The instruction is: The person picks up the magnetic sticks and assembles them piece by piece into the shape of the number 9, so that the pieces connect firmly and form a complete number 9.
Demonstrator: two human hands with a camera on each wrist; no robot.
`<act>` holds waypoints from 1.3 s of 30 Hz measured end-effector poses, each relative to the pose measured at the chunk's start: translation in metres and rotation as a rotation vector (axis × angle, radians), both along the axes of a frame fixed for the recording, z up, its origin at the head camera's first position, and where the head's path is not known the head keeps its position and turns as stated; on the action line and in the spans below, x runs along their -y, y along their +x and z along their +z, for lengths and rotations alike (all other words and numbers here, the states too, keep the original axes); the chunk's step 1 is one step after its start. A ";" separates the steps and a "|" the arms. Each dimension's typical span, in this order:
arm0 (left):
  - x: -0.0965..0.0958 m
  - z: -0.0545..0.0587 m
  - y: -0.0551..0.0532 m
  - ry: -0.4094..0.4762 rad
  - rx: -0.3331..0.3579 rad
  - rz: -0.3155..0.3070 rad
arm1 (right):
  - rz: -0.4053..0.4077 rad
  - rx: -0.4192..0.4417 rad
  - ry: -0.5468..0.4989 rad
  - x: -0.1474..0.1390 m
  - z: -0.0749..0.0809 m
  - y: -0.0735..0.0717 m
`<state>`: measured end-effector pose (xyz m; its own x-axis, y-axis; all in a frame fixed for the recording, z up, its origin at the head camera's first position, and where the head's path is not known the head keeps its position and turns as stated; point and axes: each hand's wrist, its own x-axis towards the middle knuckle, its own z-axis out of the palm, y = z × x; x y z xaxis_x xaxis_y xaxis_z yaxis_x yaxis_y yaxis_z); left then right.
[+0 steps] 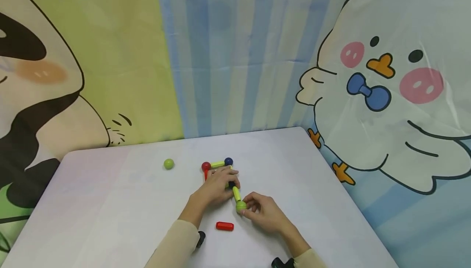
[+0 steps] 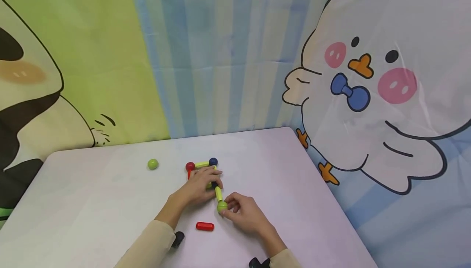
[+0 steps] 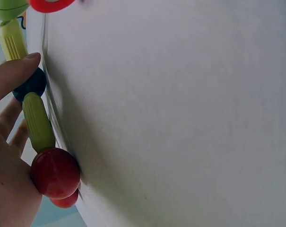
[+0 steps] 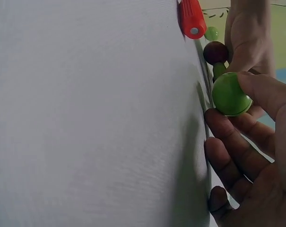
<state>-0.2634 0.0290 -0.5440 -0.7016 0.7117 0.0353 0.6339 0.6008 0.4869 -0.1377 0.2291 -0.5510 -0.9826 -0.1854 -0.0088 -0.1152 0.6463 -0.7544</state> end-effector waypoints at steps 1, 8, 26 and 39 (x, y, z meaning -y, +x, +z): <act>-0.001 0.000 0.000 0.012 -0.005 -0.011 | -0.010 -0.005 0.002 0.000 0.000 0.001; -0.014 0.005 -0.001 0.031 -0.004 -0.043 | -0.065 -0.028 -0.025 -0.009 0.002 0.006; 0.007 0.007 -0.008 0.013 -0.018 -0.019 | -0.006 -0.006 -0.006 0.012 0.002 -0.011; 0.012 0.018 -0.008 -0.025 0.025 -0.072 | 0.076 -0.037 0.056 0.003 0.003 -0.019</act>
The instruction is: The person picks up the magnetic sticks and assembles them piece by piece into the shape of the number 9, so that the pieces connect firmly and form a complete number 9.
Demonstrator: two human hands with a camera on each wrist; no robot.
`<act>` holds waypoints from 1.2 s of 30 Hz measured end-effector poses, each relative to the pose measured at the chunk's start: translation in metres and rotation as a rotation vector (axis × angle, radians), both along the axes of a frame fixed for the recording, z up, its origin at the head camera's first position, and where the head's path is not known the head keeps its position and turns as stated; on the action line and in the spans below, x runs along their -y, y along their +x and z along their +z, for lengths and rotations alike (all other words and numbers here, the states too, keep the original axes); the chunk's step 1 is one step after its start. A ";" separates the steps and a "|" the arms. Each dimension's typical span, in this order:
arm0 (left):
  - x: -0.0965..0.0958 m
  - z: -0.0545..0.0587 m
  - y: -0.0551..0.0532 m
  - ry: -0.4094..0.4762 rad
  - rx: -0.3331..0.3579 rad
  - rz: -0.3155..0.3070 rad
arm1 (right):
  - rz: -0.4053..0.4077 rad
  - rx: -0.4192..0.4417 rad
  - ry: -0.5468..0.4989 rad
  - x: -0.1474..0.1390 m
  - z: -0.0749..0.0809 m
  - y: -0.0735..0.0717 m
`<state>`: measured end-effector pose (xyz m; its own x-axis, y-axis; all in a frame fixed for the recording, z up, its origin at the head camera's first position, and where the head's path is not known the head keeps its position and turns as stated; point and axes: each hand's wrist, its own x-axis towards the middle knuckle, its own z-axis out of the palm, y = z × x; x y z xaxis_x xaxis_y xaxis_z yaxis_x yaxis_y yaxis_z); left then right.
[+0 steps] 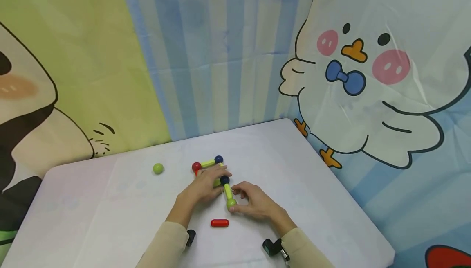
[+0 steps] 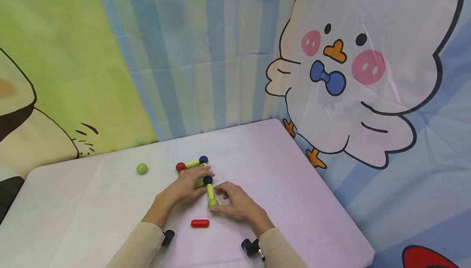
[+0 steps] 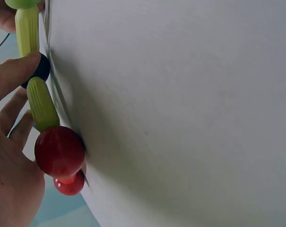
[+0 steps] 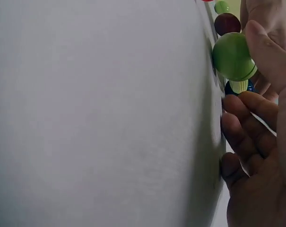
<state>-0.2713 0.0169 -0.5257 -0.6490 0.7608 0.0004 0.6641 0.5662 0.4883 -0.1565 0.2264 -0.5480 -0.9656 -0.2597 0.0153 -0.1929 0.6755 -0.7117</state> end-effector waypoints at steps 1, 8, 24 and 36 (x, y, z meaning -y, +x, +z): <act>0.003 0.001 0.000 0.000 -0.003 0.007 | 0.015 -0.007 -0.002 0.001 0.000 -0.002; 0.018 0.008 0.001 0.041 -0.031 0.038 | 0.072 0.018 -0.011 -0.002 0.000 -0.014; 0.056 0.010 0.040 0.134 -0.131 0.020 | 0.181 0.103 0.010 -0.005 -0.005 -0.020; 0.068 0.006 0.071 0.121 -0.094 0.008 | 0.161 0.139 0.020 -0.010 -0.008 -0.021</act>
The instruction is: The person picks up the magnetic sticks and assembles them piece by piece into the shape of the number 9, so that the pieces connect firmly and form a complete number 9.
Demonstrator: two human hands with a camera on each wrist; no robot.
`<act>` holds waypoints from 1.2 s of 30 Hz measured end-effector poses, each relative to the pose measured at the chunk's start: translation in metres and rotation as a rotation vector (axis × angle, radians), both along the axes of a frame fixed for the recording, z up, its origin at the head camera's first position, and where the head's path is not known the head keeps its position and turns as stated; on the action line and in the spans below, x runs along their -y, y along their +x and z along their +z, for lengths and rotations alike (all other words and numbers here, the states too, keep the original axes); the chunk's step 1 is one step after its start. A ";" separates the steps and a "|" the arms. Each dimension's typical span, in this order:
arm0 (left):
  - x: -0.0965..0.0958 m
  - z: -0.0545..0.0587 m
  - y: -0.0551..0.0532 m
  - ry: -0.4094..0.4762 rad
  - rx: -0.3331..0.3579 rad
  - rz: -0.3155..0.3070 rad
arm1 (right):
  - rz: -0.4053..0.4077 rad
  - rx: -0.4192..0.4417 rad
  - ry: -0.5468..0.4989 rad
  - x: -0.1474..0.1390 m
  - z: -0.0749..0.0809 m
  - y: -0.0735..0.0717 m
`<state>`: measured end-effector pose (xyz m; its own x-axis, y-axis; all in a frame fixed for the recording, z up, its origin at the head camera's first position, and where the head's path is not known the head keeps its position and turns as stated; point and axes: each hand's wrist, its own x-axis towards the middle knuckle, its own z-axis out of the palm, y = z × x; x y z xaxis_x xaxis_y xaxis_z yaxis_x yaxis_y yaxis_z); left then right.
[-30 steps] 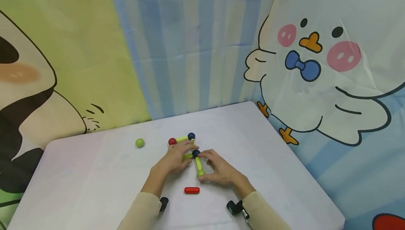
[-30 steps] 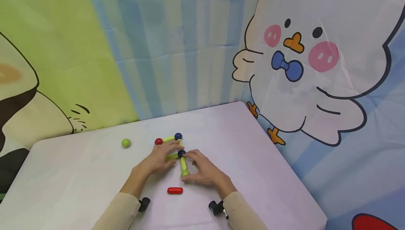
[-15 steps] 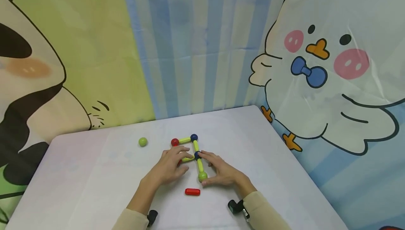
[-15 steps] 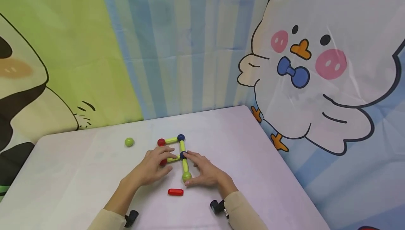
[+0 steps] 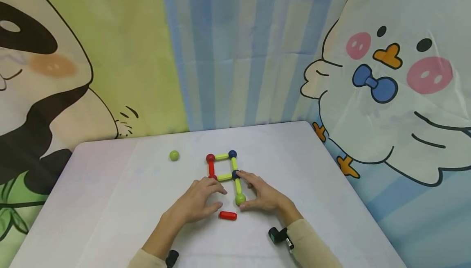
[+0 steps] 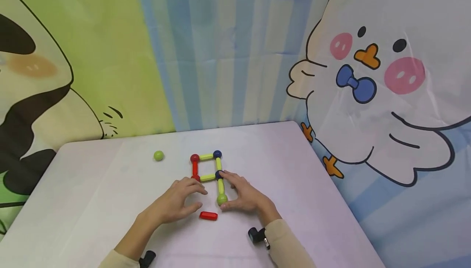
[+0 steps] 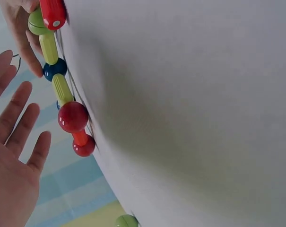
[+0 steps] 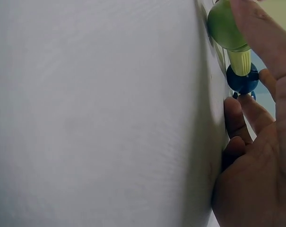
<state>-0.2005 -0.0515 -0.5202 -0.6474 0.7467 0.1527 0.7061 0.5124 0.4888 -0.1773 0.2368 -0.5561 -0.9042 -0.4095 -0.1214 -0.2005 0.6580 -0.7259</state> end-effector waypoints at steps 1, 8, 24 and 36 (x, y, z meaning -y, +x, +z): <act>0.001 0.000 0.001 -0.011 0.018 -0.004 | 0.002 -0.004 -0.004 -0.001 0.000 0.000; 0.005 -0.005 0.010 -0.092 0.105 -0.021 | 0.020 -0.012 -0.024 0.000 -0.001 -0.001; -0.017 -0.012 0.015 -0.223 0.082 -0.023 | 0.005 0.000 -0.014 -0.001 0.000 -0.001; -0.008 -0.011 0.008 -0.192 0.168 0.072 | -0.023 0.017 -0.009 0.001 0.003 0.001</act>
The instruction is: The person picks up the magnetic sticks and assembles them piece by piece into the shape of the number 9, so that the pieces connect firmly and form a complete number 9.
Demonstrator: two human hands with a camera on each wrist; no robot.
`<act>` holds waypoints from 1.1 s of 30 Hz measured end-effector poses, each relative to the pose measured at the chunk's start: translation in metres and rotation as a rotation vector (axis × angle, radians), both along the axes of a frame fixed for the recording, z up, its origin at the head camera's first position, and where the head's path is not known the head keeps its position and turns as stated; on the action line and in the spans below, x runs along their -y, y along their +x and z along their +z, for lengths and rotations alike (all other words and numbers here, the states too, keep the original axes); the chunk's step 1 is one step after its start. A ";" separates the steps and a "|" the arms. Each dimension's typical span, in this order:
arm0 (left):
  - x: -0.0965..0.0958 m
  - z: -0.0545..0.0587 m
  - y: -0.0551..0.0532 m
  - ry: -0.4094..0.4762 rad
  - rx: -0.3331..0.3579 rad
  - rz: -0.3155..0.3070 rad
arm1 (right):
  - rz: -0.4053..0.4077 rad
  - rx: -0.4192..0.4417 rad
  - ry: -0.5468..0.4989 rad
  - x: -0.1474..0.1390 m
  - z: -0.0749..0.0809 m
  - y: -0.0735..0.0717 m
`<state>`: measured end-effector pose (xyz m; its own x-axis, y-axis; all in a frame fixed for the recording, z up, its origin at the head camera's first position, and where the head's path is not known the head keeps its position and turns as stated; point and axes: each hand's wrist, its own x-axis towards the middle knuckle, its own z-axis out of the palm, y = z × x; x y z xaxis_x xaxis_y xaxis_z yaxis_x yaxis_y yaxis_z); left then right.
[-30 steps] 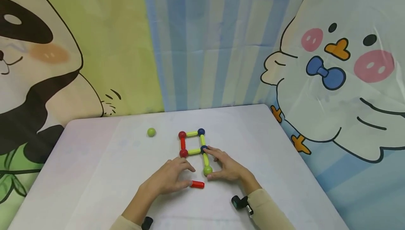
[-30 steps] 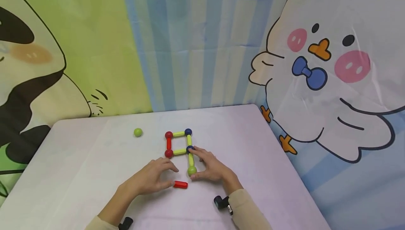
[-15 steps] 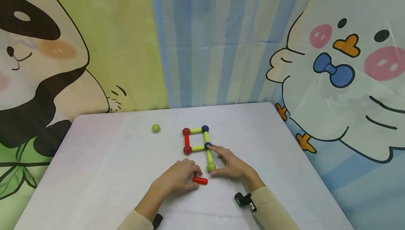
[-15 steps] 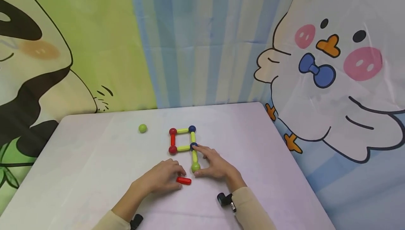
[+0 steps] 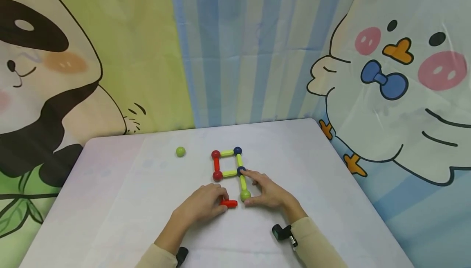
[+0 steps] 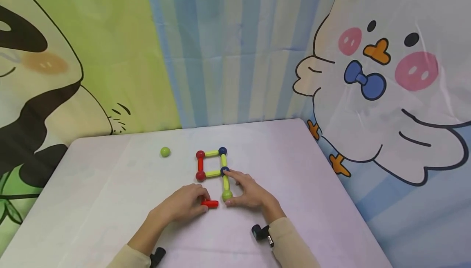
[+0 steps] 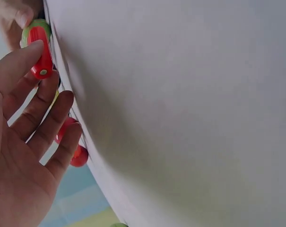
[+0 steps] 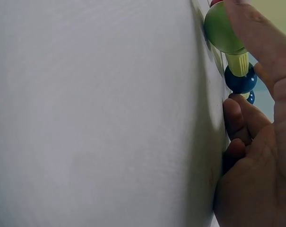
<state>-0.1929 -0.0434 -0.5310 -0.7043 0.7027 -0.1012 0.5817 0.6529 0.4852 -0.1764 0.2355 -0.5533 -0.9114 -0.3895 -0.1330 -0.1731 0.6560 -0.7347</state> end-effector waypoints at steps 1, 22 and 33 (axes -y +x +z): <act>0.000 0.000 -0.002 0.009 0.010 0.013 | 0.001 -0.005 0.000 0.000 0.000 0.000; -0.004 -0.001 -0.011 0.031 0.028 0.037 | -0.050 -0.058 0.023 0.007 -0.005 0.001; -0.003 -0.002 -0.013 0.050 0.048 0.056 | -0.065 -0.073 0.036 0.010 -0.003 0.003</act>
<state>-0.2061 -0.0406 -0.5326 -0.7378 0.6673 -0.1014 0.5202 0.6579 0.5446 -0.1733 0.2260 -0.5566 -0.9424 -0.3253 -0.0784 -0.1813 0.6935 -0.6973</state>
